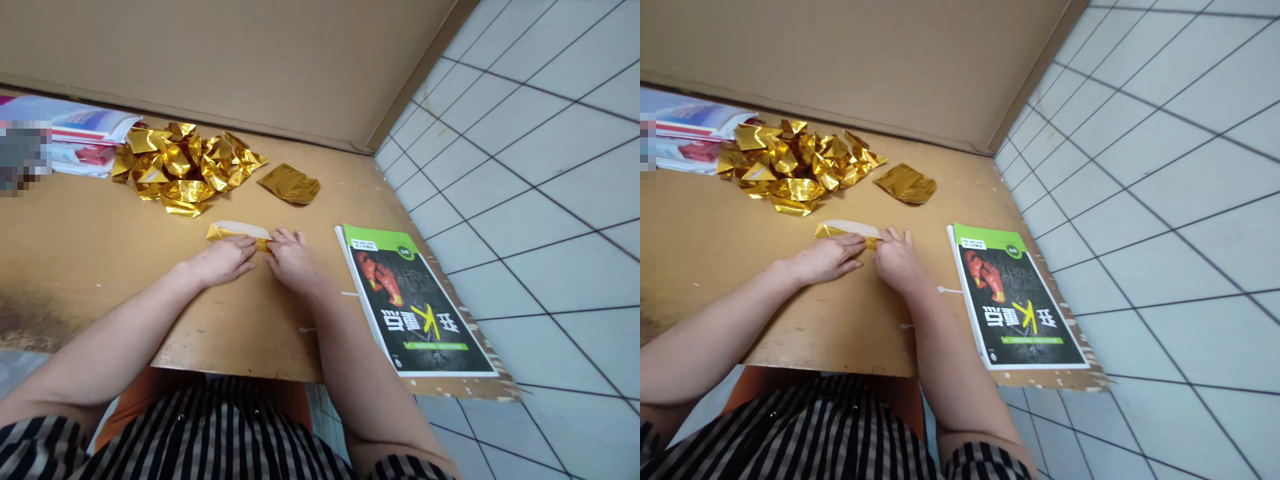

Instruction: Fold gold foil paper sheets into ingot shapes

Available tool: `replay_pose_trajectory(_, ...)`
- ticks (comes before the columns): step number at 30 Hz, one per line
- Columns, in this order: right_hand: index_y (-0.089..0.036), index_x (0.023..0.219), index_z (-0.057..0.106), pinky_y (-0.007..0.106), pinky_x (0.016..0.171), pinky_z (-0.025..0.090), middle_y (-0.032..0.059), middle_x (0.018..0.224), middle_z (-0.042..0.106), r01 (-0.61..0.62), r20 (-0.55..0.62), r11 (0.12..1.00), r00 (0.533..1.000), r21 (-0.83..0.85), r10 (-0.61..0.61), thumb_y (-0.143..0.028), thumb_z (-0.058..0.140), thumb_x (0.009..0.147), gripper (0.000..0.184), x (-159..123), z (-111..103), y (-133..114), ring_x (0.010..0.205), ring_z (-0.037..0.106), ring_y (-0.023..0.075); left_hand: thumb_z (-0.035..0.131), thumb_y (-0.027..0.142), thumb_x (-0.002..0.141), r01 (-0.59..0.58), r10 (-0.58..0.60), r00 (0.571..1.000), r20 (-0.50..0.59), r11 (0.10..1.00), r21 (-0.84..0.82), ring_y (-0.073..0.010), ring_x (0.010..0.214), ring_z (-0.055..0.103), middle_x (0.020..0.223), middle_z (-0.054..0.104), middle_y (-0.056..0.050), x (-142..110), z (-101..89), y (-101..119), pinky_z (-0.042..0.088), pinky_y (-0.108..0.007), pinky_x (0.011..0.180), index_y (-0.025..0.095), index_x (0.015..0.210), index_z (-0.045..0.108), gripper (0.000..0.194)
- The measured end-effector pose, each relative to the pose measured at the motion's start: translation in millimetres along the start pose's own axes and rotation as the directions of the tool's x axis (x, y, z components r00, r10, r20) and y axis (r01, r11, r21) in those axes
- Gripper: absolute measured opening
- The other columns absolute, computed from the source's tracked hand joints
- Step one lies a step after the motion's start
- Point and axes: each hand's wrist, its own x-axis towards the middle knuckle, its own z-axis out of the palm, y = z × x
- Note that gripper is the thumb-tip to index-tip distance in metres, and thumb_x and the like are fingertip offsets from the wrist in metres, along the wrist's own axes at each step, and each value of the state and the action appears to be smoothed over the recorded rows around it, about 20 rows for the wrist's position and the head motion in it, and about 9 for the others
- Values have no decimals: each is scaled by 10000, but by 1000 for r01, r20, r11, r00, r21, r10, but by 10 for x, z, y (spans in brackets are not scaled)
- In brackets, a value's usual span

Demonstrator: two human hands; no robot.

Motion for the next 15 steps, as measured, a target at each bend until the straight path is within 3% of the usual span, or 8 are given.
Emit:
replay_pose_trajectory(6, -141, 1019, 708, 514, 1069, 286, 157, 1137, 694, -19, -16, 997, 1000, 69, 20, -166, 503, 900, 238, 34, 6, 95, 1173, 550, 280, 476, 329, 955, 10, -10, 1000, 5, 999, -37, -234, 1346, 492, 1434, 554, -115, -11, 19, -39, 380, -400, 1133, 173, 1273, 596, 373)
replay_pose_trajectory(15, -163, 1001, 713, 469, 1035, 316, 135, 1105, 717, 29, -60, 996, 998, 78, -24, -163, 442, 919, 283, 54, 46, 165, 1081, 599, 263, 495, 327, 940, 27, -24, 999, 39, 997, -75, -227, 1375, 457, 1468, 518, -124, -5, -20, -27, 376, -377, 1134, 161, 1330, 557, 429)
